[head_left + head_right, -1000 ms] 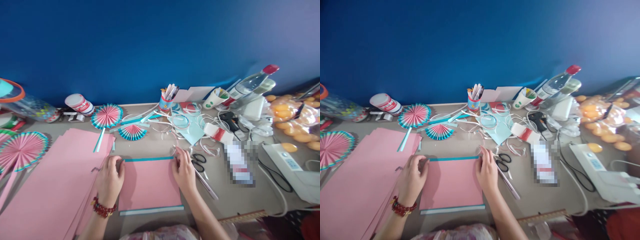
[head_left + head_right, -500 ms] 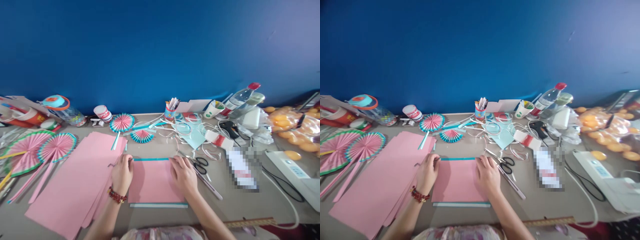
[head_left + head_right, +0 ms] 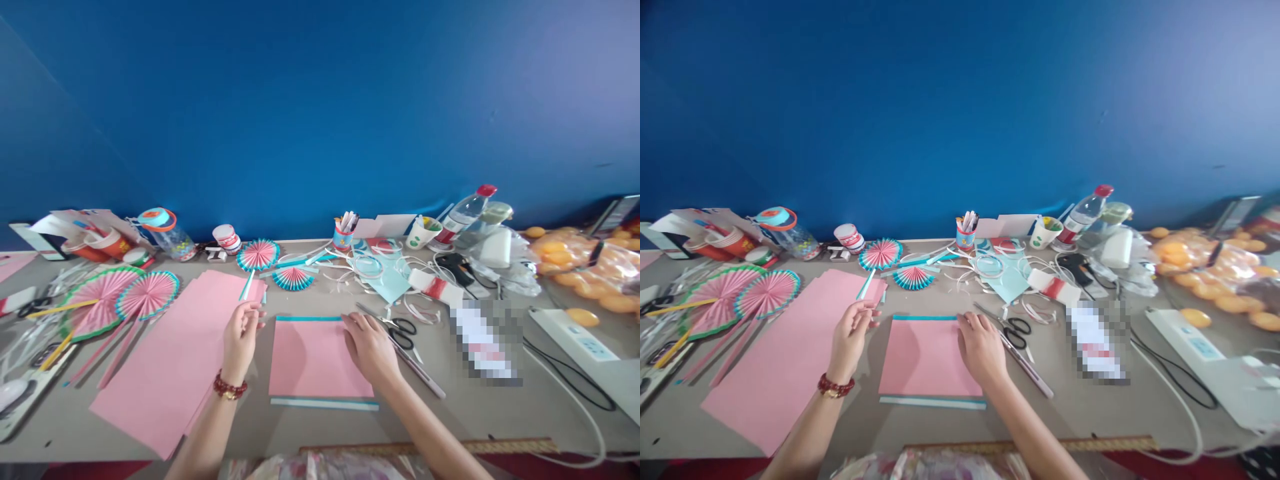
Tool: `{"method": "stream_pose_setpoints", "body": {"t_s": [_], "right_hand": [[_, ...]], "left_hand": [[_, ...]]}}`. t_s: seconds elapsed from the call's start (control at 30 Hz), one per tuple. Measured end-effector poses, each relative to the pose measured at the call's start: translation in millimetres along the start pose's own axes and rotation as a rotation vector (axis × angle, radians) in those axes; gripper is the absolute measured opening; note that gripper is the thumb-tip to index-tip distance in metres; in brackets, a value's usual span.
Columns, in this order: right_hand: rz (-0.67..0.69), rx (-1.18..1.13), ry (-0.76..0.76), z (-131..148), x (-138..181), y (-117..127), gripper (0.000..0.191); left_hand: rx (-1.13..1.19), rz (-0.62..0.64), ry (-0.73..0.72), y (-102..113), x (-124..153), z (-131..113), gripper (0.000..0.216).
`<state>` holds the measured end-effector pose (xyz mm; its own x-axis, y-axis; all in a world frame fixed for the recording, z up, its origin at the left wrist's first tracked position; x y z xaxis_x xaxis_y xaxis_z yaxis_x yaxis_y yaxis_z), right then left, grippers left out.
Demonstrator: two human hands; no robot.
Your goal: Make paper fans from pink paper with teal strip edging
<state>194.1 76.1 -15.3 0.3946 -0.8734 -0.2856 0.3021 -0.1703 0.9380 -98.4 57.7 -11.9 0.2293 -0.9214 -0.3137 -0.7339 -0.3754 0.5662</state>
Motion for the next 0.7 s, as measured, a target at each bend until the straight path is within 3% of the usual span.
{"method": "stream_pose_setpoints", "body": {"t_s": [0.07,0.17,0.27,0.4,0.57,0.7], "right_hand": [[-0.007,-0.005,-0.001,6.1,-3.6,2.6,0.032],[0.026,-0.036,0.057,25.0,-9.5,-3.8,0.034],[0.042,-0.067,0.179,42.3,-12.5,-17.9,0.046],[0.038,-0.030,0.228,33.8,-5.9,-30.0,0.058],[-0.062,0.102,0.073,-4.3,11.9,-25.6,0.060],[-0.119,0.161,0.011,-14.1,20.6,-27.9,0.064]], "left_hand": [[-0.088,0.096,-0.134,-2.4,2.2,-13.2,0.031],[-0.356,0.359,-0.466,-22.9,14.0,-31.1,0.047],[-0.527,0.478,-0.648,-43.2,24.6,-28.3,0.065],[-0.646,0.448,-0.690,-48.2,25.8,-3.2,0.080],[-0.720,0.342,-0.609,-34.1,23.6,17.3,0.088],[-0.761,0.301,-0.550,-33.2,26.3,21.0,0.085]]}}
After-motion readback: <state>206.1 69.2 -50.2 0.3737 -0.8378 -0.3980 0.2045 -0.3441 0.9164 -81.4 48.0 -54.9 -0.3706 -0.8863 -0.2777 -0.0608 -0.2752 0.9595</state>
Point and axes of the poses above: each hand's wrist, its own x-axis away from the middle knuckle, its own y-axis out of the back of the hand, z = x × y, the point moved 3 cm from there along -x, towards the middle knuckle, and after that the axes turned 1 degree about -x, right-handed, at the moved point
